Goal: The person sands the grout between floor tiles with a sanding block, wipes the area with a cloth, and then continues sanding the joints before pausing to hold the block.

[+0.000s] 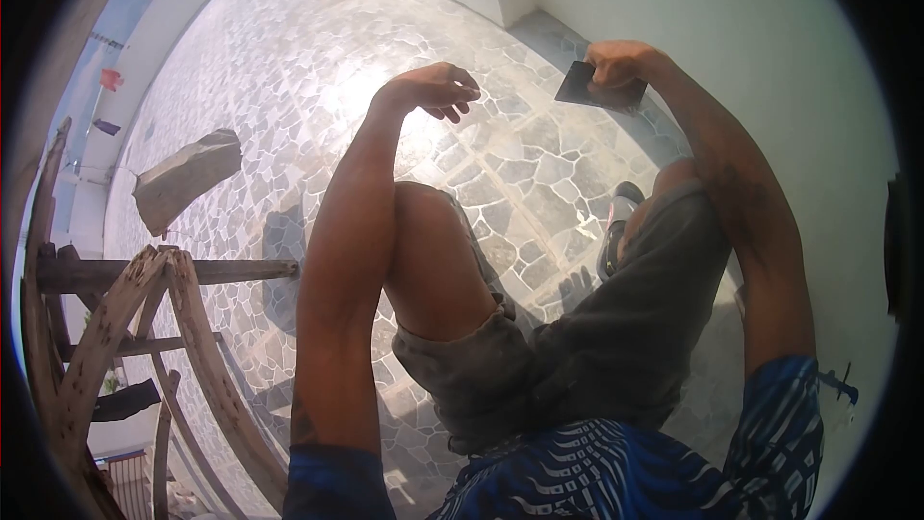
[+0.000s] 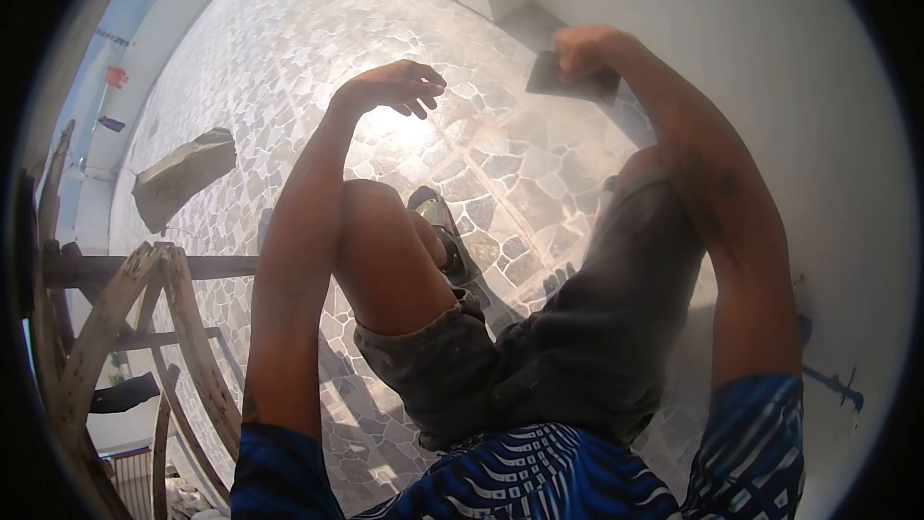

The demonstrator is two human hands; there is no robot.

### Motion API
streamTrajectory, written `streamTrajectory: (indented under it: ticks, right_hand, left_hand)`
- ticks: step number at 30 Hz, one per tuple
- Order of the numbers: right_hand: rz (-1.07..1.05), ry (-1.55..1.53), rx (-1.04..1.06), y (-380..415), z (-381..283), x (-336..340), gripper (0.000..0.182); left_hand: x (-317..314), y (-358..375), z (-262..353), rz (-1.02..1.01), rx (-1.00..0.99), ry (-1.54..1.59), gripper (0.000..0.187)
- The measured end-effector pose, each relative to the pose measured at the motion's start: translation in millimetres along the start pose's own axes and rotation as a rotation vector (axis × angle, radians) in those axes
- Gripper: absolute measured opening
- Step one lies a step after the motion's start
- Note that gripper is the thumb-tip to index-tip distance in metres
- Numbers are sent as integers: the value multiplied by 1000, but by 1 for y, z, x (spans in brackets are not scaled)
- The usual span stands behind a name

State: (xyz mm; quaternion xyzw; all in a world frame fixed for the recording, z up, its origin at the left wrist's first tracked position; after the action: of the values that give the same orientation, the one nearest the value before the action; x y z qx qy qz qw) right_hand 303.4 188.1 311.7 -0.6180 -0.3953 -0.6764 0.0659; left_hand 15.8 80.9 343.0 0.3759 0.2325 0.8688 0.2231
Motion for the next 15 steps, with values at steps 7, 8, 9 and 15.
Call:
streamTrajectory:
  ticks: [7, 8, 9, 15]
  right_hand:
    - [102, -4, 33, 16, -10, 6, 22]
    - [133, 41, 49, 23, -13, 10, 19]
    - [118, -8, 91, 20, -8, 10, 20]
    - [422, -204, 1, 34, -4, 27, 34]
  left_hand:
    - [0, -1, 0, 18, 29, 10, 47]
    - [2, -1, 0, -13, -6, 10, 49]
    - [2, -5, -4, -1, -34, 39, 51]
    - [-23, -21, 41, 50, -409, 276, 70]
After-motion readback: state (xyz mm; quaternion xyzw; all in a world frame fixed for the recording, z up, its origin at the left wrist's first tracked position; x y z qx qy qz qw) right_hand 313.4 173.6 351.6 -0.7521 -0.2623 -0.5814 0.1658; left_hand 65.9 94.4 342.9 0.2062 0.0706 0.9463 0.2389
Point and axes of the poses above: each hand's wrist, its own y-axis away from the middle knuckle, its own x-axis out of the back of the hand, z = x × y, the point moved 2 cm from there along -y, towards the middle knuckle, and after that the axes turned 9 degrees about y, right-handed, at the moved point
